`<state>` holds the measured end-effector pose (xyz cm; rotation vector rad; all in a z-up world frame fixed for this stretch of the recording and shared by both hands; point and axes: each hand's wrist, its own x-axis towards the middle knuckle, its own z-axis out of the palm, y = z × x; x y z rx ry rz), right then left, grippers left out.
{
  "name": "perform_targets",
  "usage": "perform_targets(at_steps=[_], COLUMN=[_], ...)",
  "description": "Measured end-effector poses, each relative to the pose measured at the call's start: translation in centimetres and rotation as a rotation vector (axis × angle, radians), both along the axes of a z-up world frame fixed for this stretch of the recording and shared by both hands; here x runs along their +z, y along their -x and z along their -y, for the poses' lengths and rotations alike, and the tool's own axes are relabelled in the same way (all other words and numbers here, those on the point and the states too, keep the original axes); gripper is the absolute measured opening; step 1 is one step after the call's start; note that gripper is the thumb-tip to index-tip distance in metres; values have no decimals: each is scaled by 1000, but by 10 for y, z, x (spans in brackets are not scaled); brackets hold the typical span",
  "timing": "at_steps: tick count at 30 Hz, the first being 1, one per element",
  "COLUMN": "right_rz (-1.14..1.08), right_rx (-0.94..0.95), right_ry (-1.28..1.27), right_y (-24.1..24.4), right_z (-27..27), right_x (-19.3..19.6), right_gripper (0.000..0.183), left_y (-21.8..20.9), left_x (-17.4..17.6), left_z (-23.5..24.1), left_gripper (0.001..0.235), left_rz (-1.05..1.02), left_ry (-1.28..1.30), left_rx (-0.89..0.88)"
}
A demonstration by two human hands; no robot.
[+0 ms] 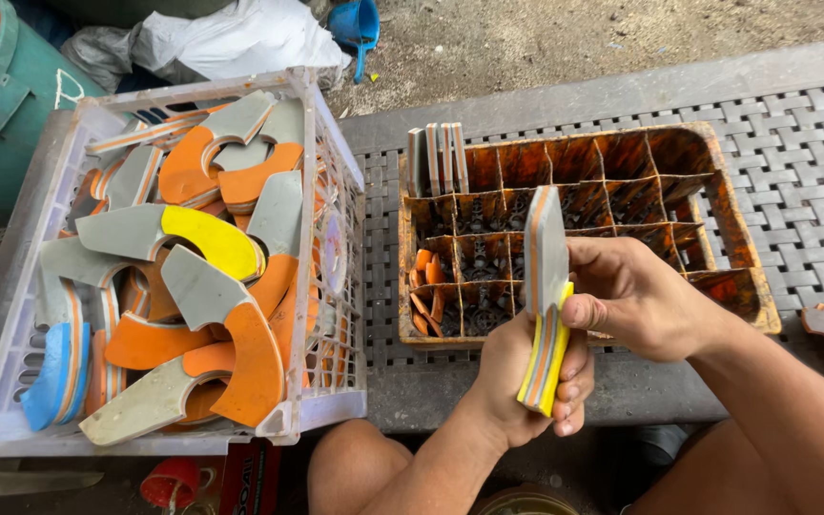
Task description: The person repeatedly picks up curved plastic pieces from a white crate and assembles them into a multi-compartment orange tray. They align and press the pieces together by hand, then place the assembled units into the tray compartments. The process continues with multiple pieces throughout the clip.
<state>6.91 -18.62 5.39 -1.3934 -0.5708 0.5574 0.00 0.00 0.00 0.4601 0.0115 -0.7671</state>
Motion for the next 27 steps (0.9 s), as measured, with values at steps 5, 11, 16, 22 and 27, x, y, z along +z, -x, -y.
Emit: perform_targets(at_steps=[5, 11, 16, 22, 27], right_rz=[-178, 242, -25, -100, -59], right_rx=[-48, -187, -169, -56, -97], right_ry=[56, 57, 23, -108, -102], right_y=[3, 13, 16, 19, 17], right_z=[-10, -31, -28, -20, -27], right_x=[14, 29, 39, 34, 23], right_gripper=[50, 53, 53, 47, 50], left_y=[2, -14, -11, -5, -1], left_x=[19, 35, 52, 52, 49], left_z=[9, 4, -1, 1, 2], left_gripper=[44, 59, 62, 82, 83], left_rz=[66, 484, 193, 175, 231], left_ry=[-357, -641, -214, -86, -215], left_rx=[168, 594, 397, 240, 366])
